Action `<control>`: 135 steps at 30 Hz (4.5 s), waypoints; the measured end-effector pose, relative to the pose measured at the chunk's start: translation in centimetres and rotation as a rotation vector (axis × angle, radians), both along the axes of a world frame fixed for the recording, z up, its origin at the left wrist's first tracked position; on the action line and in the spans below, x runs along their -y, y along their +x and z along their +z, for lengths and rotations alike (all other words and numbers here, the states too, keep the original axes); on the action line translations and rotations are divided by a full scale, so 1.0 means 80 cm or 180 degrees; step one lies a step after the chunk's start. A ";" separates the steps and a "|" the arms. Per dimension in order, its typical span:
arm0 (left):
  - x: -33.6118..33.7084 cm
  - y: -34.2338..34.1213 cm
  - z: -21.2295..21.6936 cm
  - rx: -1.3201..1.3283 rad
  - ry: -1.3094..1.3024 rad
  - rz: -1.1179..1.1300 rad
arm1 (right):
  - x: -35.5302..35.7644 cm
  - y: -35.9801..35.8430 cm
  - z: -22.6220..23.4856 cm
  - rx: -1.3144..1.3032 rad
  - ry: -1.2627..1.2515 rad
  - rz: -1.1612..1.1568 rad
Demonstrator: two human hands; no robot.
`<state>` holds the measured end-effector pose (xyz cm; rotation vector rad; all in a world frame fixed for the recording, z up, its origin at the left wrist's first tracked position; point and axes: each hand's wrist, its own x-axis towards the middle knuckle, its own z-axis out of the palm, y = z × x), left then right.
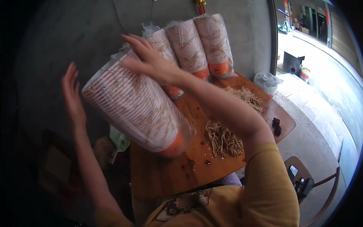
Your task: Unpacking stacks of paper cups from plastic bags and attaching thin strings to individual cups.
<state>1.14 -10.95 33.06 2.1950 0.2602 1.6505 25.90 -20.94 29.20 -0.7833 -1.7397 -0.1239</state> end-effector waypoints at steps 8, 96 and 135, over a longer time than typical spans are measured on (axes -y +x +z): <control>0.002 -0.047 -0.306 -0.1256 -0.2510 -0.1626 | 0.058 -0.044 -0.212 -0.0361 -0.2086 -0.0432; 0.220 -0.343 -0.675 -0.2963 -0.4493 0.2877 | -0.094 -0.168 -0.337 0.1259 -0.2736 0.0509; 0.093 -0.544 -0.175 -0.2323 -0.0624 0.4955 | -0.087 -0.159 -0.344 0.0984 -0.3321 0.0457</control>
